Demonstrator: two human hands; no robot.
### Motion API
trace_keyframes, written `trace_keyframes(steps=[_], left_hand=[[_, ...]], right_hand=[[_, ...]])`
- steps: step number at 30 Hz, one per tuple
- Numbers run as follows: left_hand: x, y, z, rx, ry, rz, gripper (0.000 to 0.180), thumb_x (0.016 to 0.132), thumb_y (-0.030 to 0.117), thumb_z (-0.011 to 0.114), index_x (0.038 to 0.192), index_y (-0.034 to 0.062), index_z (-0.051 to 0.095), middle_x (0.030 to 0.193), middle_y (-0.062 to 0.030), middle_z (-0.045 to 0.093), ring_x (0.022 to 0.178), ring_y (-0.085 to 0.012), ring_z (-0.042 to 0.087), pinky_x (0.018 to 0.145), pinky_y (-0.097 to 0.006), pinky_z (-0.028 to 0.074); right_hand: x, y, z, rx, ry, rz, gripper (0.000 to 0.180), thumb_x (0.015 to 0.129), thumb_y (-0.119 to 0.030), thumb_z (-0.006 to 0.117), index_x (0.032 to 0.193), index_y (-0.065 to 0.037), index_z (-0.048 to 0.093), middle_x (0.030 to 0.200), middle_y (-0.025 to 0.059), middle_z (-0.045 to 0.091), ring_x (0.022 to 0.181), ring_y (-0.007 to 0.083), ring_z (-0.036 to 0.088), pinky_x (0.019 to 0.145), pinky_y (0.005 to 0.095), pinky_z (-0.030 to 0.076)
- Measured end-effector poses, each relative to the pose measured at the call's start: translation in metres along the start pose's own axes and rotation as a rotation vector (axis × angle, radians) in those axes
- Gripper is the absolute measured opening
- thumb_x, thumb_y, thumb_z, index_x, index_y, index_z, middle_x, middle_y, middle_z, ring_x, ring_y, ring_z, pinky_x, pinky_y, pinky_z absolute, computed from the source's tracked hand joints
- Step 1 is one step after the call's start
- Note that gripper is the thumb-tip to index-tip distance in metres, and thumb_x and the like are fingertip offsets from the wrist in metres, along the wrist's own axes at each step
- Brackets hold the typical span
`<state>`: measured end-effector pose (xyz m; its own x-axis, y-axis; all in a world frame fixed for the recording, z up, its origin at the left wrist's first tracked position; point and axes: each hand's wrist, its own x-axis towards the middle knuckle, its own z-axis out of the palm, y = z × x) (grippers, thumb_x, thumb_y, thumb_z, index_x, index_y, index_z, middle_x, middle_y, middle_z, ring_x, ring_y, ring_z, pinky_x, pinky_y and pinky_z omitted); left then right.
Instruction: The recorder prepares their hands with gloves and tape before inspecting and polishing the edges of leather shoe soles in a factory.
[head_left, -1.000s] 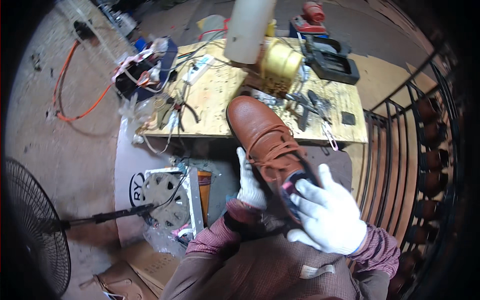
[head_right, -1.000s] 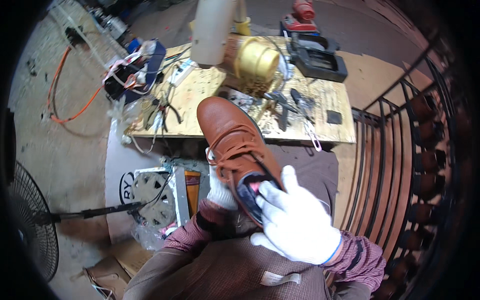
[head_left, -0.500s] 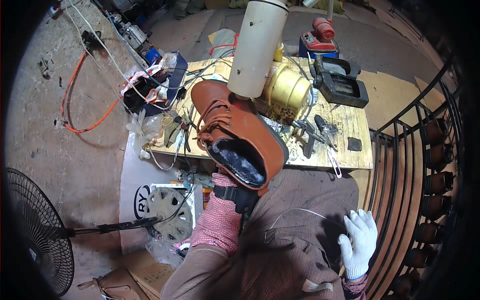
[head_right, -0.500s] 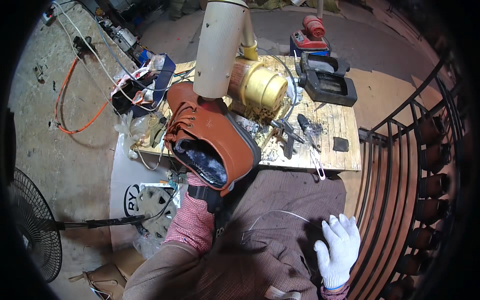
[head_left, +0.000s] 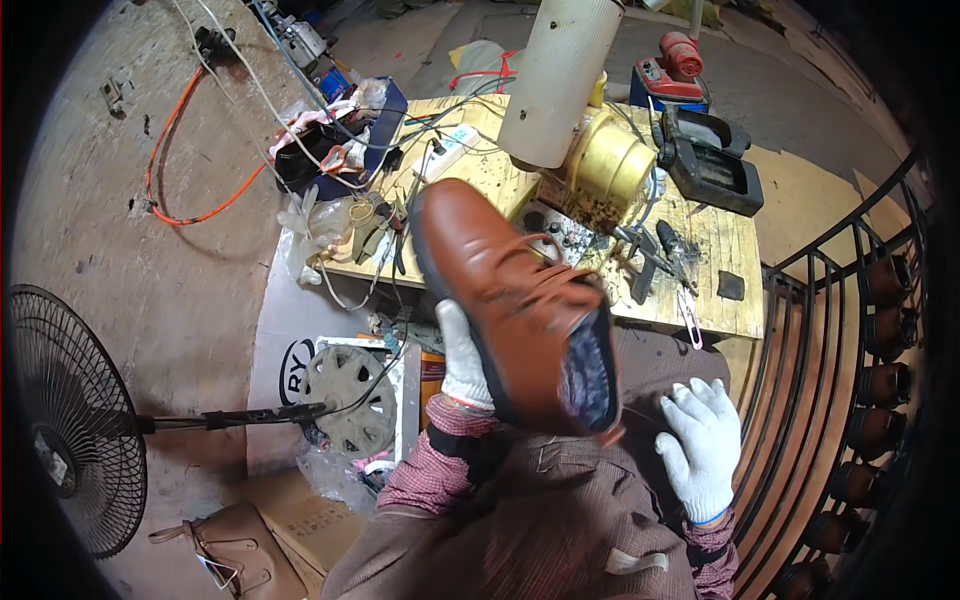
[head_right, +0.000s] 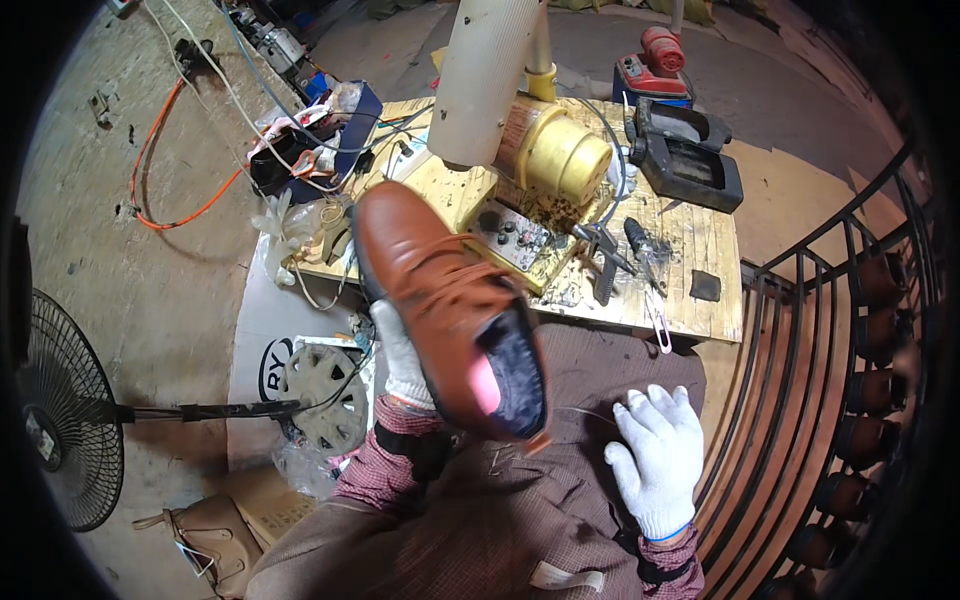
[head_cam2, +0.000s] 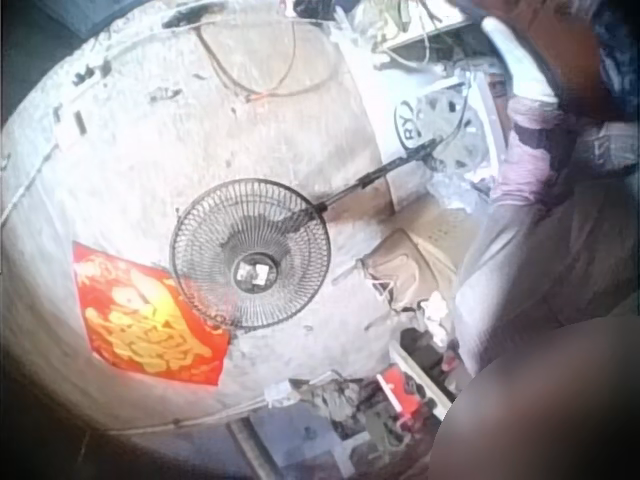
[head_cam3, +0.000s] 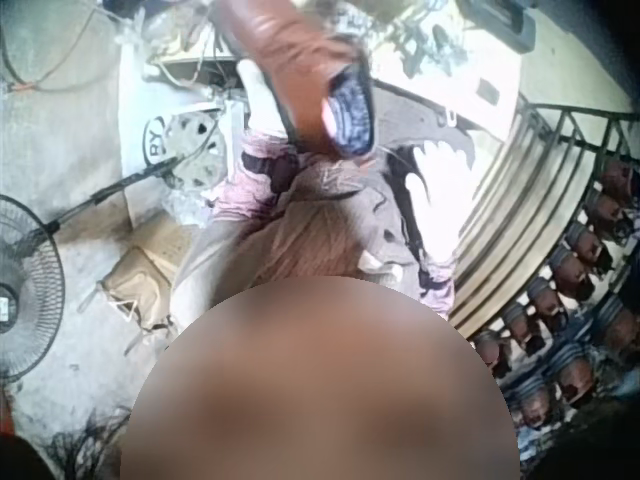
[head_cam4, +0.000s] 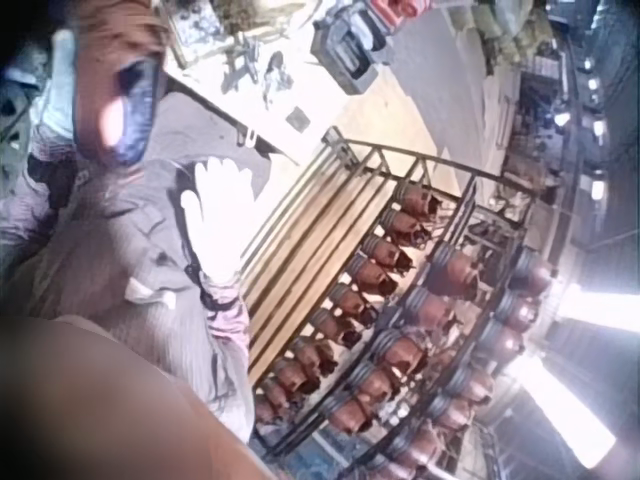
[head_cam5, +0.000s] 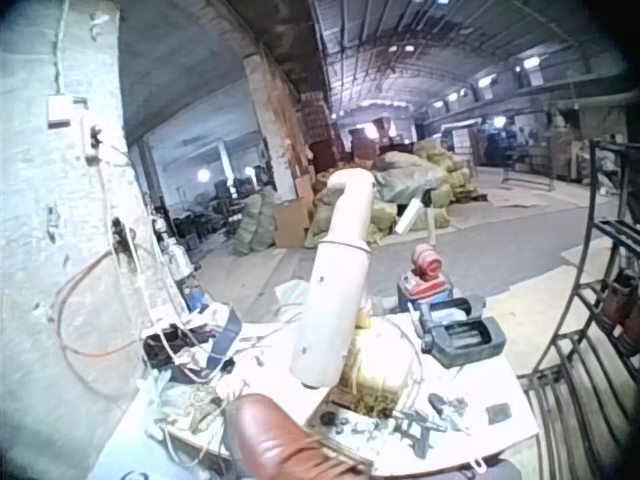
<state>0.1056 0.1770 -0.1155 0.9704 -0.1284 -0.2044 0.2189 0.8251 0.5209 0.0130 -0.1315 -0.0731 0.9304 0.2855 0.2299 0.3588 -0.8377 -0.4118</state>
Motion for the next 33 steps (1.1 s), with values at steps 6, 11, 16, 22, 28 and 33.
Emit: trace_keyframes(steps=[6, 11, 16, 22, 28, 33], left_hand=[[0.046, 0.000, 0.015, 0.141, 0.140, 0.077, 0.076, 0.111, 0.061, 0.057, 0.165, 0.0087, 0.045, 0.158, -0.0150, 0.058, 0.142, -0.0298, 0.061, 0.123, -0.047, 0.048], [0.067, 0.013, 0.004, 0.218, 0.279, 0.214, 0.076, 0.111, 0.048, 0.066, 0.170, 0.0129, 0.035, 0.155, -0.0119, 0.058, 0.137, -0.0249, 0.062, 0.116, -0.042, 0.053], [0.095, 0.045, 0.019, 0.383, 0.456, 0.542, 0.116, 0.102, 0.046, 0.079, 0.179, 0.0135, -0.001, 0.174, -0.0136, 0.036, 0.149, -0.0293, 0.048, 0.123, -0.045, 0.043], [0.123, 0.061, 0.068, 0.468, 0.447, 0.694, 0.125, 0.099, 0.042, 0.083, 0.179, 0.0118, -0.007, 0.174, -0.0168, 0.034, 0.149, -0.0309, 0.048, 0.124, -0.044, 0.041], [0.127, 0.069, 0.066, 0.491, 0.454, 0.635, 0.130, 0.095, 0.049, 0.085, 0.178, 0.0112, -0.007, 0.173, -0.0181, 0.036, 0.146, -0.0321, 0.052, 0.120, -0.044, 0.046], [0.105, 0.056, 0.043, 0.378, 0.513, 0.555, 0.133, 0.093, 0.055, 0.086, 0.178, 0.0110, -0.006, 0.174, -0.0205, 0.035, 0.146, -0.0376, 0.052, 0.120, -0.051, 0.048]], right_hand=[[-0.015, 0.006, 0.000, -0.016, -0.003, 0.004, 0.044, 0.087, -0.031, 0.079, 0.121, -0.003, 0.078, 0.128, 0.0171, 0.074, 0.126, 0.0450, 0.066, 0.119, 0.0645, 0.043], [-0.051, 0.024, 0.002, -0.105, 0.004, 0.133, 0.042, 0.085, -0.026, 0.079, 0.121, -0.004, 0.078, 0.128, 0.0164, 0.074, 0.128, 0.0437, 0.065, 0.119, 0.0641, 0.043], [-0.075, 0.048, 0.007, -0.131, 0.033, 0.158, 0.040, 0.087, -0.025, 0.078, 0.121, -0.005, 0.075, 0.130, 0.0165, 0.073, 0.129, 0.0448, 0.064, 0.120, 0.0648, 0.042], [-0.042, 0.049, -0.002, -0.140, 0.021, 0.070, 0.037, 0.092, -0.028, 0.076, 0.121, -0.004, 0.075, 0.130, 0.0170, 0.071, 0.129, 0.0440, 0.064, 0.120, 0.0650, 0.042], [0.028, 0.030, -0.006, -0.011, 0.036, -0.147, 0.044, 0.090, -0.027, 0.079, 0.126, -0.003, 0.075, 0.133, 0.0149, 0.072, 0.129, 0.0424, 0.064, 0.117, 0.0587, 0.046], [0.087, 0.003, 0.008, -0.065, -0.023, -0.305, 0.063, 0.087, -0.019, 0.080, 0.148, -0.007, 0.066, 0.143, 0.0146, 0.068, 0.120, 0.0383, 0.066, 0.104, 0.0489, 0.053]])
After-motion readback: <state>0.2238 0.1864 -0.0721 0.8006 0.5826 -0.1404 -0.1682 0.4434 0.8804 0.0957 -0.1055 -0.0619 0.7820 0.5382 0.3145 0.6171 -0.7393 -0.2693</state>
